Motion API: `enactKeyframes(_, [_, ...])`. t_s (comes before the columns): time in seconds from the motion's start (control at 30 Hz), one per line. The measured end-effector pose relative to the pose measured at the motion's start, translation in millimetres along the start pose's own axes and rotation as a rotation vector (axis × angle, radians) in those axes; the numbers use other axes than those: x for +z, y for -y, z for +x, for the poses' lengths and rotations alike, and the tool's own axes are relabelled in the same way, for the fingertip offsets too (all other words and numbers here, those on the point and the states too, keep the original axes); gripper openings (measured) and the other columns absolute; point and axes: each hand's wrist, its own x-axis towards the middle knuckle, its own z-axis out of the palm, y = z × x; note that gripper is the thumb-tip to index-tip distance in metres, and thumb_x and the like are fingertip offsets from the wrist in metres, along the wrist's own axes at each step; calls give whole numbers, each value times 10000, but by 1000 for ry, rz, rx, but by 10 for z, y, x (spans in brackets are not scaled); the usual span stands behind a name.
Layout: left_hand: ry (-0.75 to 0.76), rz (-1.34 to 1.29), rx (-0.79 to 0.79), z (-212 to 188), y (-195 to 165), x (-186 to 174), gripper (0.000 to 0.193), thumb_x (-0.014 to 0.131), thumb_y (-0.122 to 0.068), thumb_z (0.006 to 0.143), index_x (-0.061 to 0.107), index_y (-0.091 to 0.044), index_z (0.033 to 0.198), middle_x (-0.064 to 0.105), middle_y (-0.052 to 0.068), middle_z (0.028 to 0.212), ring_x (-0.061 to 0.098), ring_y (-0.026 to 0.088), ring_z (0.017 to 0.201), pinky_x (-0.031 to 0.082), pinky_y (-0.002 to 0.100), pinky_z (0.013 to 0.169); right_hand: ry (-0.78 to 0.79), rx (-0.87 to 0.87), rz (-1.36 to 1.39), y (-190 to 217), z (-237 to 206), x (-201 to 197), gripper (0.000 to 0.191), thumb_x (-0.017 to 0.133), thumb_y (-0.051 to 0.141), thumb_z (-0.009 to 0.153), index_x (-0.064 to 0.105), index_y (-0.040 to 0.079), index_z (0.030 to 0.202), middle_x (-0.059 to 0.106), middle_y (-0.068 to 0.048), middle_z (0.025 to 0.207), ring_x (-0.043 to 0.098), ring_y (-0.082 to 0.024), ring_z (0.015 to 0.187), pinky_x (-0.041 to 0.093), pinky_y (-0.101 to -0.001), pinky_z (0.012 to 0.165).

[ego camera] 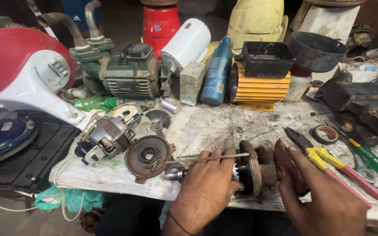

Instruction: The person holds a disassembled motor or generator rotor with one hand and sands its outer surface with a sanding block in the other hand. The person rotates the part to sand different areas and briefly pauses to inspect the surface before continuing.

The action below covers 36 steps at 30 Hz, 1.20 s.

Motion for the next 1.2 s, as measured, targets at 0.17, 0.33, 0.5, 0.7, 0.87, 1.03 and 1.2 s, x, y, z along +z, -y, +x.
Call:
enactKeyframes(0.17, [-126, 6, 45, 9, -13, 5, 1193, 818, -694, 679, 346, 32, 1500, 596, 338, 1246, 544, 496, 1190, 423, 548, 1016, 67, -13, -39, -10, 67, 46, 534, 818, 156, 802, 719, 92, 1323, 738, -104, 779, 722, -205, 659, 563, -358, 654])
enactKeyframes(0.33, [63, -42, -111, 34, -113, -85, 1190, 775, -696, 692, 286, -157, 1633, 640, 246, 1244, 588, 440, 1178, 447, 514, 1027, 69, -127, -111, 24, 106, -8, 532, 795, 177, 795, 693, 92, 1311, 759, -118, 846, 738, -237, 703, 561, -378, 636])
enactKeyframes(0.5, [53, -52, -112, 45, -135, -140, 1164, 793, -696, 682, 309, -167, 1600, 626, 271, 1255, 577, 456, 1182, 457, 519, 1009, 298, 136, -205, 72, 190, -55, 531, 807, 288, 830, 700, 238, 1348, 769, -51, 773, 758, -194, 708, 582, -353, 661])
enactKeyframes(0.7, [37, -51, -105, 51, -122, -107, 1157, 805, -690, 693, 313, -161, 1598, 610, 291, 1274, 562, 486, 1190, 450, 538, 1001, 302, 161, -106, 106, 291, -46, 531, 815, 297, 796, 686, 152, 1290, 763, -92, 887, 766, -219, 737, 590, -346, 647])
enactKeyframes(0.87, [65, -48, -119, 59, -131, -116, 1160, 841, -615, 678, 304, -171, 1605, 624, 274, 1259, 579, 471, 1186, 465, 520, 1012, 114, -86, 26, 179, 374, 7, 353, 721, 154, 831, 681, 57, 1168, 768, -135, 908, 743, -313, 765, 564, -423, 671])
enactKeyframes(1.03, [82, -7, -141, 64, -138, -96, 1253, 885, -618, 600, 295, -185, 1617, 620, 278, 1265, 584, 468, 1159, 463, 547, 983, 219, -69, -95, 235, 463, 11, 336, 686, 207, 892, 689, 91, 1208, 766, -152, 905, 736, -333, 753, 575, -439, 686])
enactKeyframes(1.2, [-5, 24, -76, 67, -118, -34, 1252, 896, -597, 579, 330, -182, 1616, 648, 282, 1189, 626, 471, 1064, 520, 535, 906, 553, 88, -407, 190, 409, -35, 516, 602, 269, 955, 587, 203, 1467, 775, -106, 932, 756, -278, 780, 589, -424, 698])
